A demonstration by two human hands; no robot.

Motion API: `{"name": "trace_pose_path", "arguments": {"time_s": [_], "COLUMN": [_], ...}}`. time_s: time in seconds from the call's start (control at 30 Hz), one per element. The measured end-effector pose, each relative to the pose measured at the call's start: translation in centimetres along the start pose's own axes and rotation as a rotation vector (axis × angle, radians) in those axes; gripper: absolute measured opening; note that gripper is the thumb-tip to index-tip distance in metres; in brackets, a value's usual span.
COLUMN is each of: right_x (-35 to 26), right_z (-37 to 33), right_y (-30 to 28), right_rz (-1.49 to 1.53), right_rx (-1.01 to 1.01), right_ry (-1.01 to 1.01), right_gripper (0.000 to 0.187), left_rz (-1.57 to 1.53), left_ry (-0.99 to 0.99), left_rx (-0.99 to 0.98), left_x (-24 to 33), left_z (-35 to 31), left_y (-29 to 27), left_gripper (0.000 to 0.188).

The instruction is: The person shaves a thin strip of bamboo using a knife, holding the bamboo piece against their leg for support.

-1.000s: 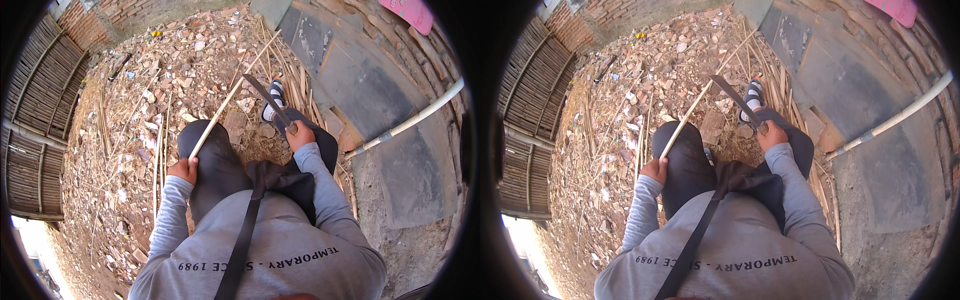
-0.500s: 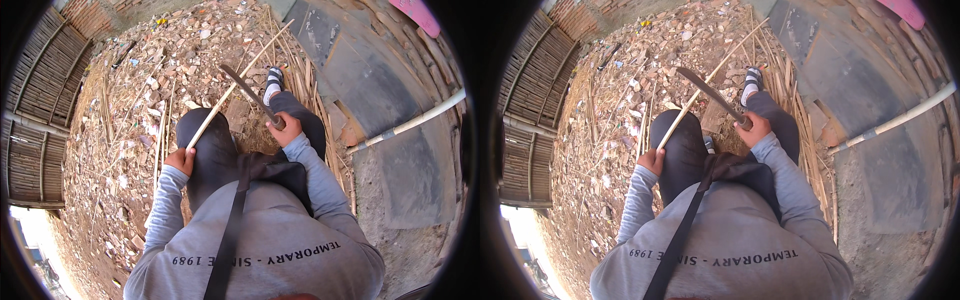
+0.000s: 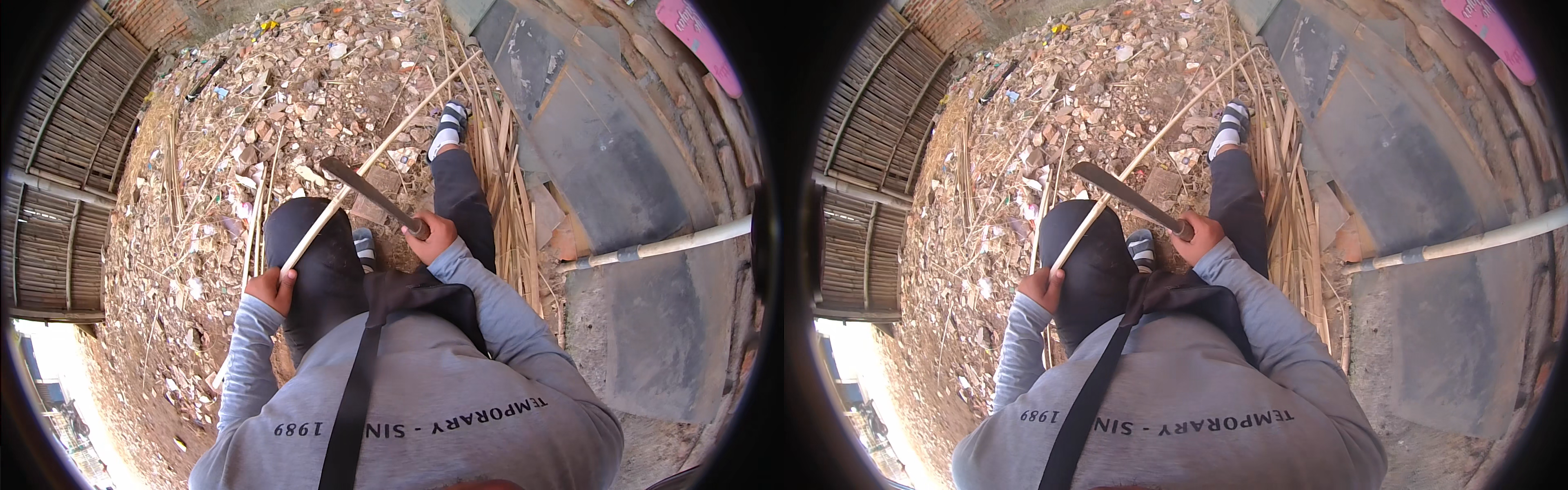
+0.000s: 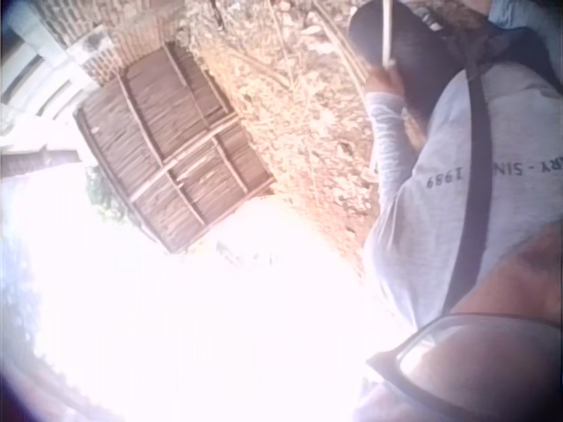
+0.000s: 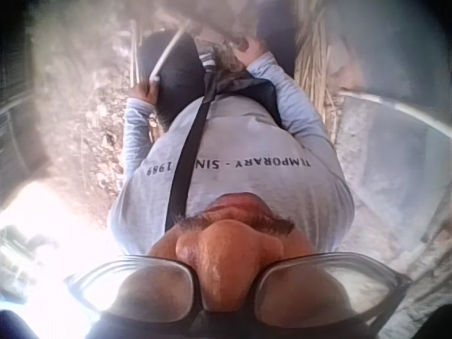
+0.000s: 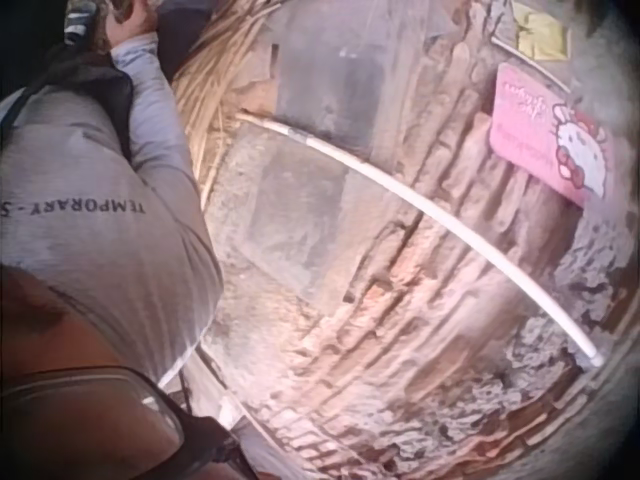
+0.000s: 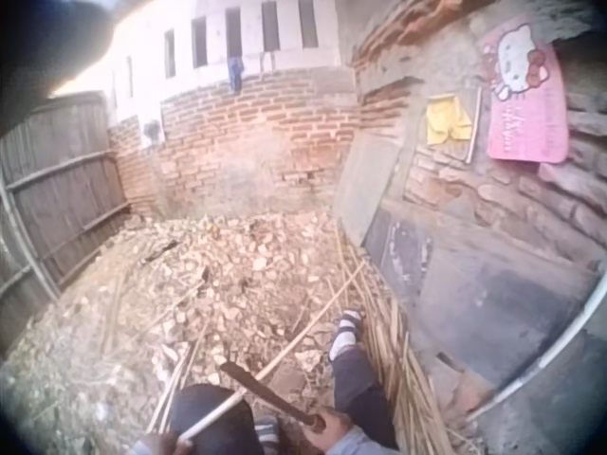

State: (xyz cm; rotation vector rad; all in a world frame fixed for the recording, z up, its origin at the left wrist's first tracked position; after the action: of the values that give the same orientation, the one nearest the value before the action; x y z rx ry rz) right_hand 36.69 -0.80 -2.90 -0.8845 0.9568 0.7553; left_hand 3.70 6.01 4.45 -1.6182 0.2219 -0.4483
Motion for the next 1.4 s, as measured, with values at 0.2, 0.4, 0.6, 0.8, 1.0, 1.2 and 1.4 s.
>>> {"name": "trace_pose_path", "arguments": {"time_s": [0.2,0.4,0.6,0.8,1.0,1.2,1.4], "right_x": [-0.5,-2.3,-2.0,-2.1,-4.5,-1.9,0.7], "right_z": [0.5,0.0,-2.0,-2.1,-1.3,-1.7,-3.3], "right_y": [0.9,-2.0,-2.5,-1.3,1.5,1.3,1.2], "right_rz": [0.023,-0.170,-0.342,-0.421,-0.566,-0.437,-0.436], "right_rx": [-0.026,-0.068,-0.124,-0.053,-0.165,-0.100,-0.105], "right_ry": [-0.072,-0.081,0.015,0.056,0.011,0.047,0.047], "right_gripper": [0.022,0.021,0.018,0.021,0.023,0.022,0.021], "left_rz": [-0.055,-0.029,-0.048,-0.077,-0.127,-0.116,-0.027], "left_ry": [0.086,0.156,0.219,0.197,0.152,0.160,0.210], "left_rx": [-0.080,-0.047,0.044,0.024,0.028,-0.019,0.018], "left_x": [2.9,3.7,2.0,-0.4,-1.4,-1.1,-1.0], "left_z": [-0.2,0.4,1.3,1.6,1.1,1.4,1.4], "left_y": [-0.6,-0.1,0.9,1.6,2.1,1.4,-0.8], "left_gripper": [0.048,0.051,0.050,0.053,0.054,0.053,0.045]}}
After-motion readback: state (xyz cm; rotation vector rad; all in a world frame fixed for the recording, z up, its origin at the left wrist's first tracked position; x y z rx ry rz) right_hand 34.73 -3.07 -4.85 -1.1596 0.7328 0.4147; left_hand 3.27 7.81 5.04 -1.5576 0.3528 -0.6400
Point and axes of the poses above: each hand's wrist, its own z-axis towards the middle knuckle, its own y-axis out of the palm, x = y × z, the point moved 10 cm from there along z, towards the middle knuckle, and after that the axes turned 11 degrees about z, right-handed, at the moved point
